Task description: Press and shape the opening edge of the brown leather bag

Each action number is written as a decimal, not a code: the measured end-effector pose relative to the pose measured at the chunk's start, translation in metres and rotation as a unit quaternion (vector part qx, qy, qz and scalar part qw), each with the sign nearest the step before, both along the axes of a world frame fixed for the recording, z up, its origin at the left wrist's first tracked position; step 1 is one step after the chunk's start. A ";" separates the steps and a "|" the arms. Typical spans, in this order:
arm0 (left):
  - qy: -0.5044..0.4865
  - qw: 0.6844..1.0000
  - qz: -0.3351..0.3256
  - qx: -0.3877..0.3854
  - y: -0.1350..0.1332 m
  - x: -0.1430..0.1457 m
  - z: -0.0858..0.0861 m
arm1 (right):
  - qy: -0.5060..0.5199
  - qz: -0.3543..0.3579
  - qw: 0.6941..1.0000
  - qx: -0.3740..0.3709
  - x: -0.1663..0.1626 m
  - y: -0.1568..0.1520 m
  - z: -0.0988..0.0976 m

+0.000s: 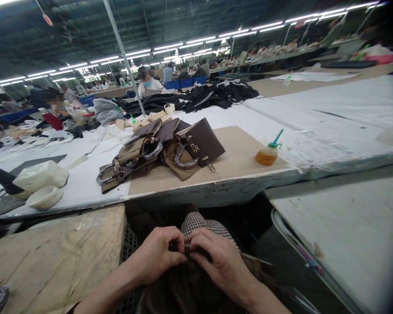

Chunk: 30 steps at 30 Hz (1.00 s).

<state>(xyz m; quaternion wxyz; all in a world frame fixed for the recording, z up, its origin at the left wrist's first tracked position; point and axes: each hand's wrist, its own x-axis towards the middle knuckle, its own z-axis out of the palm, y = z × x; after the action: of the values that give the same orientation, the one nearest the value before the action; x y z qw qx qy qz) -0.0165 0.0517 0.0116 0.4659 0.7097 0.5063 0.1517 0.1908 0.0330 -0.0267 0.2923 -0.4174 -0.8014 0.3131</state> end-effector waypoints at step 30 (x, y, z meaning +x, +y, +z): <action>-0.062 0.992 -0.082 0.067 0.001 -0.001 0.006 | 0.070 0.031 0.995 -0.058 0.008 0.007 -0.003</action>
<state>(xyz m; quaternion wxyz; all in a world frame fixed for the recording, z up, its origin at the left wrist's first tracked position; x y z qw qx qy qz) -0.0171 0.0531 0.0179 0.4586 0.7674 0.4055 0.1906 0.1991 0.0395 -0.0294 0.3130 -0.3857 -0.7723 0.3959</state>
